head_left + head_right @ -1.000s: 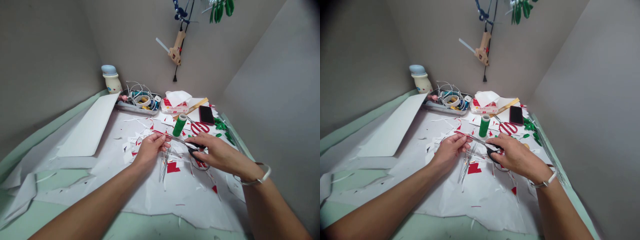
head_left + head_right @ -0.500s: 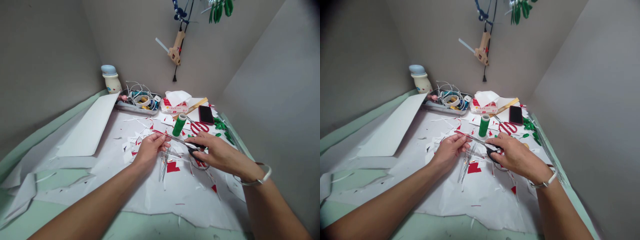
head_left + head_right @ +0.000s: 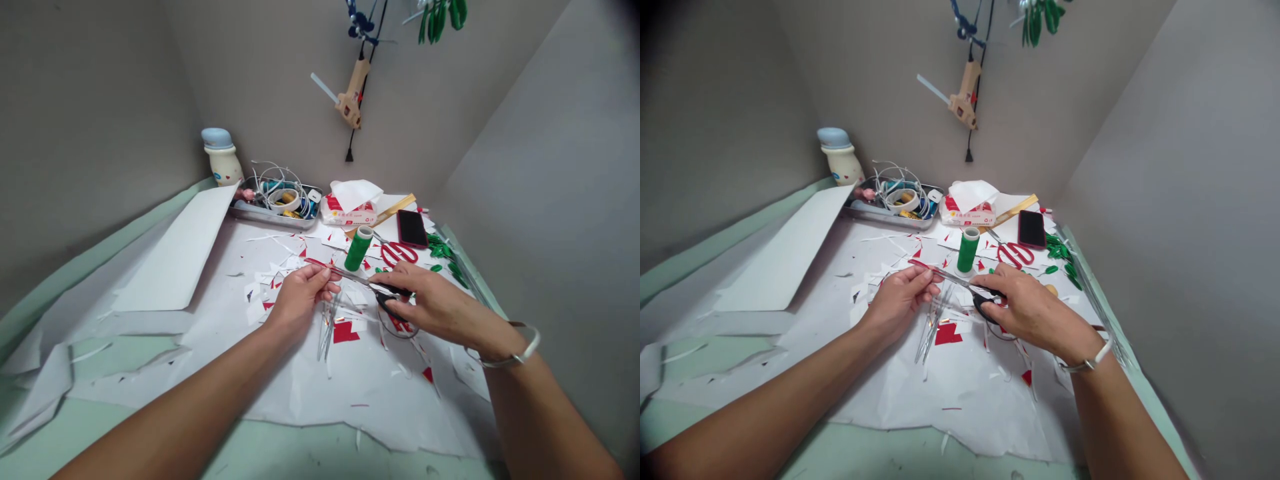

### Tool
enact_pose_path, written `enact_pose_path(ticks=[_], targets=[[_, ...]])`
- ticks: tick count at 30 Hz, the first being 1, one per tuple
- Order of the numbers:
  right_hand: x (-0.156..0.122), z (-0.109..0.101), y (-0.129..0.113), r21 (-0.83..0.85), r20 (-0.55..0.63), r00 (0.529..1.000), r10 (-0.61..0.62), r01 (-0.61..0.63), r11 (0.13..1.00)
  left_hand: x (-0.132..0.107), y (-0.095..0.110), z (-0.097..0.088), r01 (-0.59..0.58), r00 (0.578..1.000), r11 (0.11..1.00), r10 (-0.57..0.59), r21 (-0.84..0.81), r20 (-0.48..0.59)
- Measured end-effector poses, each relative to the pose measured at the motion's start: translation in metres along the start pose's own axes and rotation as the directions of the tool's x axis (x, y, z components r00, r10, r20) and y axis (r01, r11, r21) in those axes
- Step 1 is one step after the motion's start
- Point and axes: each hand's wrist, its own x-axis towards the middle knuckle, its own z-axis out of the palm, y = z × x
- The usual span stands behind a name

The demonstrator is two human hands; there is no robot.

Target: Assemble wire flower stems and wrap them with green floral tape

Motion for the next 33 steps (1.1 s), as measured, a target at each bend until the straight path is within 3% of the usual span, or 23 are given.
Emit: enact_pose_path(ticks=[33], targets=[[0.0, 0.0021, 0.002, 0.003, -0.048, 0.997, -0.054, 0.054, 0.999, 0.0015, -0.0006, -0.0005, -0.014, 1.0, 1.0, 0.014, 0.012, 0.0]])
